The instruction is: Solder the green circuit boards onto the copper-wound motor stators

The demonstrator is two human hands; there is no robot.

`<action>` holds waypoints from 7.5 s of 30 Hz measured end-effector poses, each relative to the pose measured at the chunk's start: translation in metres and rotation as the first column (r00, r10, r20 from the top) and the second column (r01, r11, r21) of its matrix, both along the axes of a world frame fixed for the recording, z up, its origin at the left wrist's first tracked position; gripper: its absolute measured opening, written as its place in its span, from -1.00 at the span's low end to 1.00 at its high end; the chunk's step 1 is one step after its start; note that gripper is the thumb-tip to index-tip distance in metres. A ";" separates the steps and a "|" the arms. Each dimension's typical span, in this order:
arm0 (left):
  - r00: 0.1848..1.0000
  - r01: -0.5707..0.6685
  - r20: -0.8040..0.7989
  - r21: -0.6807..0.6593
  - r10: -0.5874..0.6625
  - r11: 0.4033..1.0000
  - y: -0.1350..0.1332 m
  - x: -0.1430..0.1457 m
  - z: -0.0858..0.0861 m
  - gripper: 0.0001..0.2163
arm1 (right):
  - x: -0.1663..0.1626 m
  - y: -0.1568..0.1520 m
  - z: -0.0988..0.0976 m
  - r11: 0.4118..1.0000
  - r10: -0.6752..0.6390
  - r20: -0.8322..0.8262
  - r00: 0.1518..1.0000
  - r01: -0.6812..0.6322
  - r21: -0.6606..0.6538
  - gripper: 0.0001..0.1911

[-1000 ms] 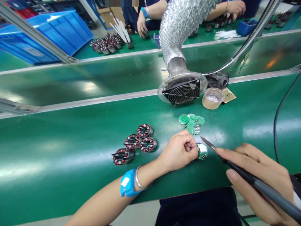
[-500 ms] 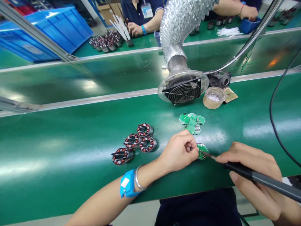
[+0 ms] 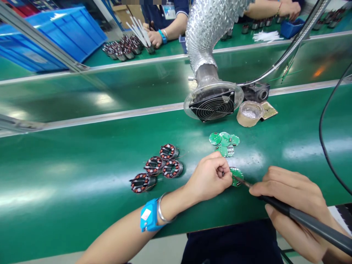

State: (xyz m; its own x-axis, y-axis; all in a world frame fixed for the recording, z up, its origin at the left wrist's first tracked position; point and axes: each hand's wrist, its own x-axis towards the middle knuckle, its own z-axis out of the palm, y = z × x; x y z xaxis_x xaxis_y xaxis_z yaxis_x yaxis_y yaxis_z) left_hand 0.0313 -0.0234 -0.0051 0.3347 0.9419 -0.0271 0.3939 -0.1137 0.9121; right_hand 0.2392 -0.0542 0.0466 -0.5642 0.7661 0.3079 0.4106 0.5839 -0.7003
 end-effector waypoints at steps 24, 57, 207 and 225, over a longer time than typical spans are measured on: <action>1.000 0.023 0.009 -0.076 -0.023 0.997 -0.001 -0.005 -0.003 -0.95 | 0.040 0.091 -0.063 0.823 -0.509 -0.021 0.861 0.493 0.280 -0.68; 0.973 -0.066 0.211 -0.122 0.091 0.990 -0.027 0.002 -0.022 -0.80 | -0.005 0.019 -0.041 0.978 0.044 0.191 0.981 -0.081 0.191 -0.68; 0.964 0.265 -0.031 0.175 -0.264 0.948 -0.007 -0.008 -0.029 -0.31 | -0.007 -0.014 -0.100 0.910 -0.413 0.042 0.910 0.414 -0.019 -0.42; 0.739 0.128 -0.658 0.344 0.141 0.930 -0.015 -0.064 0.011 -0.46 | -0.004 -0.014 -0.086 0.790 -0.613 -0.007 0.790 0.613 0.008 -0.56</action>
State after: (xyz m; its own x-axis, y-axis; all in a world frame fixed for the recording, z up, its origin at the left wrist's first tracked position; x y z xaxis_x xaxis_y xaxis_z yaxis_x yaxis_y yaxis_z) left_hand -0.0328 -0.0380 0.0057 0.3504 0.9327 0.0854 0.8795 -0.3590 0.3125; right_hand 0.2347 -0.0684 -0.0390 0.0240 0.9479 0.3177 0.6821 0.2168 -0.6983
